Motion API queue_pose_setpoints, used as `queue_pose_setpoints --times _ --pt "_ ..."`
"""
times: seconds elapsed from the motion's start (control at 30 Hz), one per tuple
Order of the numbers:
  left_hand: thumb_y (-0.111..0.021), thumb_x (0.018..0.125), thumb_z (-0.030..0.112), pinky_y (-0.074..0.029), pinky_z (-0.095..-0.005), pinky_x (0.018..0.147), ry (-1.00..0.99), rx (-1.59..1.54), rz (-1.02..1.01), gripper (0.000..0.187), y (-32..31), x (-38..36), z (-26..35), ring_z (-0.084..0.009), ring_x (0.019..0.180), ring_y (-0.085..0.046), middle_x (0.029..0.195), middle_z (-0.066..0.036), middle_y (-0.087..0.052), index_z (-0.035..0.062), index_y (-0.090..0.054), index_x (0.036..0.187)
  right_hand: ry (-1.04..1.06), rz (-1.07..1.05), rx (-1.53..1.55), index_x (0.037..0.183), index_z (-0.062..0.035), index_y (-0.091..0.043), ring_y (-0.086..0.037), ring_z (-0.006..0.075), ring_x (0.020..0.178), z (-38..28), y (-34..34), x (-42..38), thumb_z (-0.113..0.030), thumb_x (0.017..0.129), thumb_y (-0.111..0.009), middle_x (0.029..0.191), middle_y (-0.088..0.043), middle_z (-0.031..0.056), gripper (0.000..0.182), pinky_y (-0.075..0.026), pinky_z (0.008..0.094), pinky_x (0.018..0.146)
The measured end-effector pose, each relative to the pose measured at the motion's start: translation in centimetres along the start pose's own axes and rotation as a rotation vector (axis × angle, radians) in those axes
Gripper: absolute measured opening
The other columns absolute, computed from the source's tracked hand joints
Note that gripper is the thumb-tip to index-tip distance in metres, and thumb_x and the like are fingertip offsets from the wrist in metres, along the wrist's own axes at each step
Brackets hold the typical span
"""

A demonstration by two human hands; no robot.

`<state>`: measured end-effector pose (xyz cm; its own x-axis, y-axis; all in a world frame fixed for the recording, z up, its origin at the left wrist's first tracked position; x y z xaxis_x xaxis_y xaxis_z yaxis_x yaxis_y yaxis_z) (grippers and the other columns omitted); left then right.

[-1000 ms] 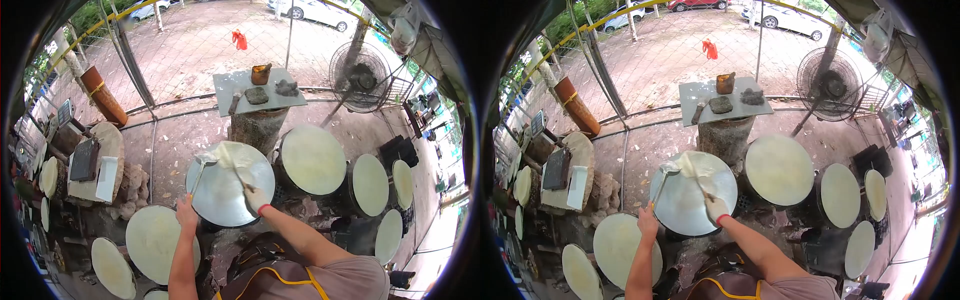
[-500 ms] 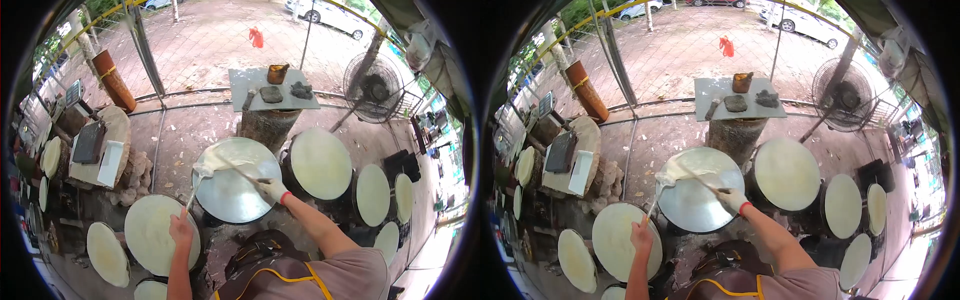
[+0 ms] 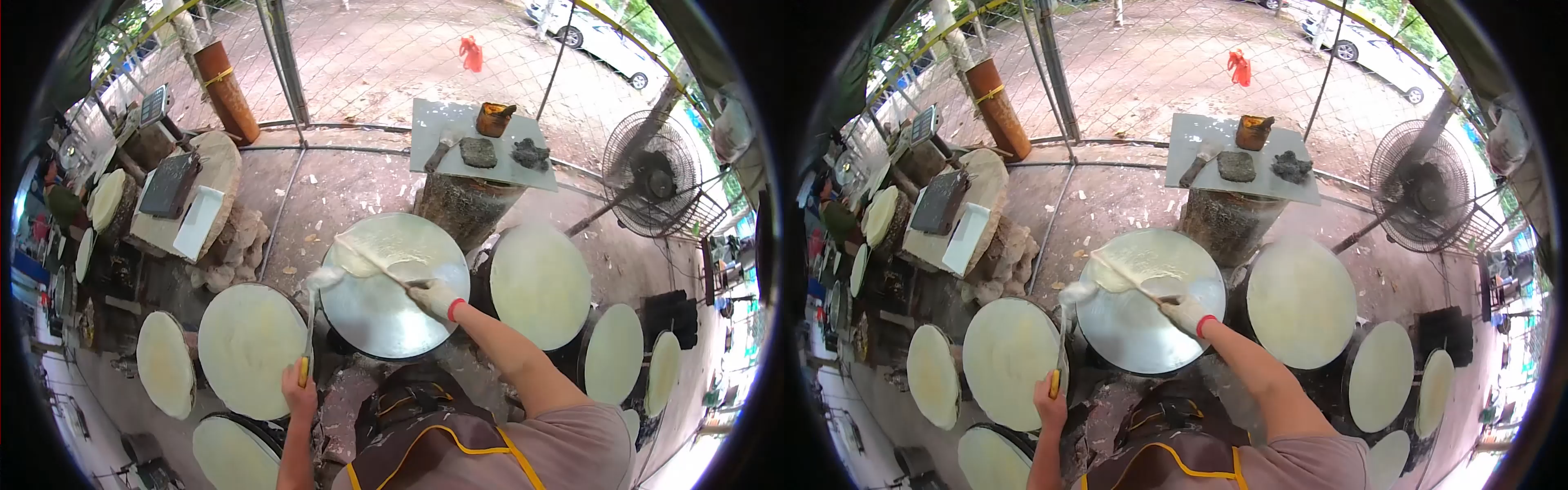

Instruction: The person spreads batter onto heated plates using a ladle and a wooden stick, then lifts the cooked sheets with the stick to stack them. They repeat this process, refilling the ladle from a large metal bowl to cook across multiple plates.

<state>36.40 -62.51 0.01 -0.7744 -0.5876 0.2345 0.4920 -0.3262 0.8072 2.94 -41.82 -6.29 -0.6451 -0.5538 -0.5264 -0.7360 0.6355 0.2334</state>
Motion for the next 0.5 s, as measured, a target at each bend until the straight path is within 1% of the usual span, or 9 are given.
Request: queue_pose_setpoints --times 0.03,0.07,0.13,0.17,0.2,0.3,0.4,0.43,0.5 --pt "-0.051 0.078 -0.002 -0.045 -0.0337 0.059 0.121 -0.185 0.022 0.041 -0.7 -0.7 -0.1 -0.0218 0.067 -0.052 0.081 -0.008 -0.050 0.0016 -0.052 0.119 -0.043 -0.146 0.001 0.110 -0.0047 -0.063 -0.052 0.0090 0.061 -0.5 -0.8 -0.2 -0.026 0.083 -0.060 0.076 -0.064 0.0043 0.034 -0.044 0.0228 0.057" --pt "-0.049 0.079 -0.002 -0.043 -0.0296 0.053 0.240 -0.374 0.047 0.040 -1.7 -1.4 0.1 -0.0178 0.059 -0.049 0.073 -0.006 -0.048 -0.0003 -0.051 0.119 -0.171 -0.278 0.162 0.110 -0.0050 -0.063 -0.051 0.0091 0.061 -0.7 -0.4 -1.4 -0.023 0.082 -0.061 0.077 -0.064 0.0045 0.033 -0.043 0.0231 0.057" --pt "-0.047 0.082 -0.002 -0.039 -0.0240 0.045 0.441 -0.658 0.078 0.038 -1.9 -1.5 3.1 -0.0115 0.048 -0.044 0.065 -0.003 -0.045 -0.0022 -0.049 0.120 -0.083 -0.228 0.087 0.110 -0.0049 -0.063 -0.053 0.0092 0.064 0.0 2.0 -1.6 -0.024 0.081 -0.062 0.079 -0.064 0.0050 0.034 -0.044 0.0232 0.059" --pt "-0.047 0.083 -0.001 -0.037 -0.0225 0.043 0.528 -0.751 0.080 0.037 -1.1 -1.6 5.1 -0.0092 0.046 -0.041 0.064 -0.001 -0.044 -0.0022 -0.047 0.120 -0.036 -0.211 0.048 0.110 -0.0049 -0.063 -0.053 0.0093 0.065 0.2 3.1 -1.5 -0.024 0.081 -0.063 0.080 -0.064 0.0053 0.034 -0.044 0.0233 0.060" --pt "-0.046 0.084 0.000 -0.036 -0.0210 0.042 0.616 -0.842 0.083 0.036 -0.6 -1.5 6.9 -0.0069 0.044 -0.039 0.063 0.000 -0.042 -0.0021 -0.046 0.121 0.033 -0.128 0.166 0.106 -0.0015 -0.063 -0.047 0.0051 0.056 -0.3 4.2 -0.9 -0.024 0.082 -0.065 0.070 -0.057 -0.0021 0.033 -0.038 0.0206 0.050" --pt "-0.046 0.084 0.000 -0.034 -0.0221 0.040 0.741 -1.068 0.108 0.033 -1.5 -2.2 9.1 -0.0065 0.044 -0.037 0.063 0.001 -0.040 -0.0008 -0.045 0.117 0.081 -0.096 -0.055 0.107 -0.0068 -0.063 -0.045 0.0054 0.051 -2.4 4.1 1.8 -0.030 0.084 -0.062 0.067 -0.056 -0.0025 0.033 -0.036 0.0205 0.045" --pt "-0.047 0.085 0.003 -0.033 -0.0208 0.039 0.854 -1.173 0.230 0.029 -1.3 -3.1 11.8 -0.0057 0.043 -0.035 0.061 0.002 -0.040 0.0011 -0.045 0.114 -0.210 -0.581 0.042 0.104 -0.0092 -0.065 -0.045 0.0087 0.045 1.5 2.5 2.7 -0.031 0.085 -0.058 0.066 -0.056 0.0031 0.030 -0.036 0.0242 0.041" --pt "-0.048 0.085 0.004 -0.033 -0.0215 0.039 0.885 -1.152 0.255 0.028 -1.2 -3.7 12.0 -0.0063 0.042 -0.035 0.061 0.002 -0.039 0.0020 -0.045 0.113 -0.188 -0.590 0.027 0.101 -0.0102 -0.065 -0.034 0.0068 0.037 1.0 3.2 0.5 -0.033 0.084 -0.059 0.058 -0.049 -0.0002 0.029 -0.025 0.0239 0.033" --pt "-0.048 0.085 0.005 -0.034 -0.0228 0.039 0.947 -1.113 0.323 0.026 -1.0 -6.1 12.3 -0.0076 0.042 -0.036 0.060 0.002 -0.038 0.0038 -0.045 0.111 -0.215 -0.648 0.019 0.106 -0.0116 -0.064 -0.037 0.0071 0.039 2.5 5.7 0.8 -0.035 0.084 -0.061 0.057 -0.051 0.0000 0.032 -0.027 0.0240 0.034"
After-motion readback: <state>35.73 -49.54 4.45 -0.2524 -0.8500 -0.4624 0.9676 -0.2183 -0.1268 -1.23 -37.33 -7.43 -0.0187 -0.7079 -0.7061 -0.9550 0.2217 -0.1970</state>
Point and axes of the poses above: each hand's wrist, its own x-axis towards the middle knuckle, its own y-axis out of the back of the hand, z = x × y, the point moved 3 cm from there along x, towards the middle knuckle
